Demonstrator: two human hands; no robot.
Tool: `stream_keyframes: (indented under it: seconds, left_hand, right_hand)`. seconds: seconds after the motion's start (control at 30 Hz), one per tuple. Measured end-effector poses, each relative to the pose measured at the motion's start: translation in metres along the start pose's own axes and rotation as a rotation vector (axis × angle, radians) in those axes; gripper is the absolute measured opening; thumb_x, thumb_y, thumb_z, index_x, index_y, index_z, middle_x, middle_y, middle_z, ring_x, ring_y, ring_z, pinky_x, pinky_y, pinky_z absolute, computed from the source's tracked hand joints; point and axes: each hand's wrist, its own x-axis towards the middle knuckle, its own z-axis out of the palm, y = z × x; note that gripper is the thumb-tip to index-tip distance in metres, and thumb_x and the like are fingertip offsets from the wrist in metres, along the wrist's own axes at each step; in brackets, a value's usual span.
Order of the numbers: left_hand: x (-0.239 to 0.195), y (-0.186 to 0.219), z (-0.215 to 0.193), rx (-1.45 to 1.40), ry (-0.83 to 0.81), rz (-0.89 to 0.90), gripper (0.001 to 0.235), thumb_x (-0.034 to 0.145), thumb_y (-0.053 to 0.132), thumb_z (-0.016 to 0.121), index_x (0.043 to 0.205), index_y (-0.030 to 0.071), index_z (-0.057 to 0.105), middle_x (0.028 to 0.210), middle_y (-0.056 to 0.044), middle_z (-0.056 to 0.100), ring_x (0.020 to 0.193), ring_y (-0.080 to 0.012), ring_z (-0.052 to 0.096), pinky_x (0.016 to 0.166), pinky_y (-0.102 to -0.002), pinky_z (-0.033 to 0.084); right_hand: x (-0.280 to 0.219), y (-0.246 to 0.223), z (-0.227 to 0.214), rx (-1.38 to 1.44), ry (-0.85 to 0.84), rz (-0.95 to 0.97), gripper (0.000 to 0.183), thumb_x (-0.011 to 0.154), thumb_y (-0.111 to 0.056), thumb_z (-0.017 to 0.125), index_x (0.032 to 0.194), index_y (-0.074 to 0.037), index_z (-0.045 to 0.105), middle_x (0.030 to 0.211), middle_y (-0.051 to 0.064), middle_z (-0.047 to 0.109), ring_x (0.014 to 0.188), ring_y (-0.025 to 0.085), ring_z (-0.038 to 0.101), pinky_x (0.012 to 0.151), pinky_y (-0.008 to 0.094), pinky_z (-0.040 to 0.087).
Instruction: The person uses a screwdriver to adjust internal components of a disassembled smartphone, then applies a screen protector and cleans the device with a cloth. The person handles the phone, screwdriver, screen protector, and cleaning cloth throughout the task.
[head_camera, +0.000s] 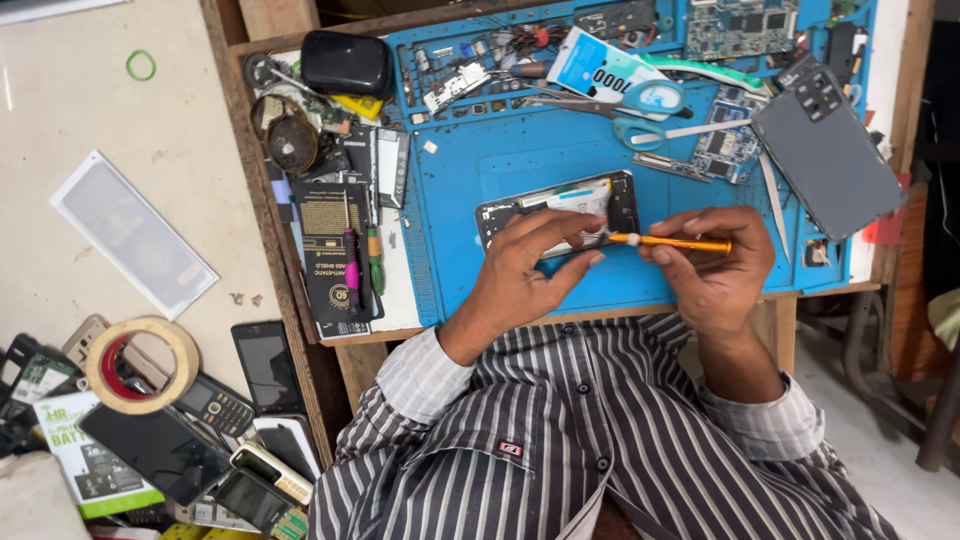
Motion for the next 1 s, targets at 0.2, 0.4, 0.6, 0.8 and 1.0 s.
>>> stream_keyframes:
  seconds: [0.2,0.4,0.6,0.8,1.0]
  left_hand:
    - [-0.012,-0.005,-0.024,0.225,0.119,0.078,0.032,0.093,0.021,0.082,0.122,0.014,0.072,0.123,-0.002,0.071,0.111,-0.0201,0.068,0.095,-0.038,0.050]
    - [-0.029,-0.023,-0.066,0.577,0.277,0.033,0.036,0.093,0.024,0.080,0.126,0.014,0.069,0.137,-0.005,0.061,0.128,-0.0267,0.056,0.100,-0.044,0.046]
    - [-0.041,-0.037,-0.066,0.646,0.353,0.059,0.033,0.095,0.024,0.078,0.124,0.011,0.068,0.137,-0.005,0.060,0.130,-0.0272,0.056,0.096,-0.043,0.045]
    - [-0.051,-0.044,-0.059,0.576,0.405,0.063,0.027,0.096,0.023,0.079,0.120,0.013,0.070,0.130,0.000,0.063,0.120,-0.0221,0.059,0.092,-0.040,0.045]
    - [-0.052,-0.049,-0.066,0.440,0.450,0.046,0.025,0.093,0.023,0.081,0.115,0.016,0.071,0.120,0.004,0.066,0.109,-0.0178,0.064,0.089,-0.037,0.047]
  right_hand:
    - [0.006,-0.002,-0.023,-0.191,0.109,0.068,0.044,0.105,0.002,0.080,0.129,-0.005,0.044,0.108,0.017,0.073,0.089,0.016,0.074,0.072,0.022,0.060]
    - [0.041,-0.006,-0.023,-0.343,-0.064,-0.115,0.034,0.111,0.011,0.072,0.130,0.000,0.045,0.113,0.020,0.063,0.106,0.021,0.070,0.090,0.026,0.060]
    - [0.082,-0.006,0.013,-0.408,-0.183,-0.220,0.026,0.115,0.004,0.070,0.129,0.001,0.049,0.112,0.022,0.072,0.100,0.022,0.074,0.084,0.025,0.061]
    - [0.116,-0.013,0.074,-0.579,-0.445,-0.386,0.030,0.117,-0.001,0.070,0.133,0.001,0.044,0.112,0.021,0.067,0.108,0.028,0.075,0.094,0.032,0.062]
    - [0.136,-0.006,0.117,-0.676,-0.592,-0.645,0.053,0.113,0.006,0.072,0.137,-0.004,0.027,0.114,0.025,0.063,0.107,0.031,0.075,0.092,0.034,0.064]
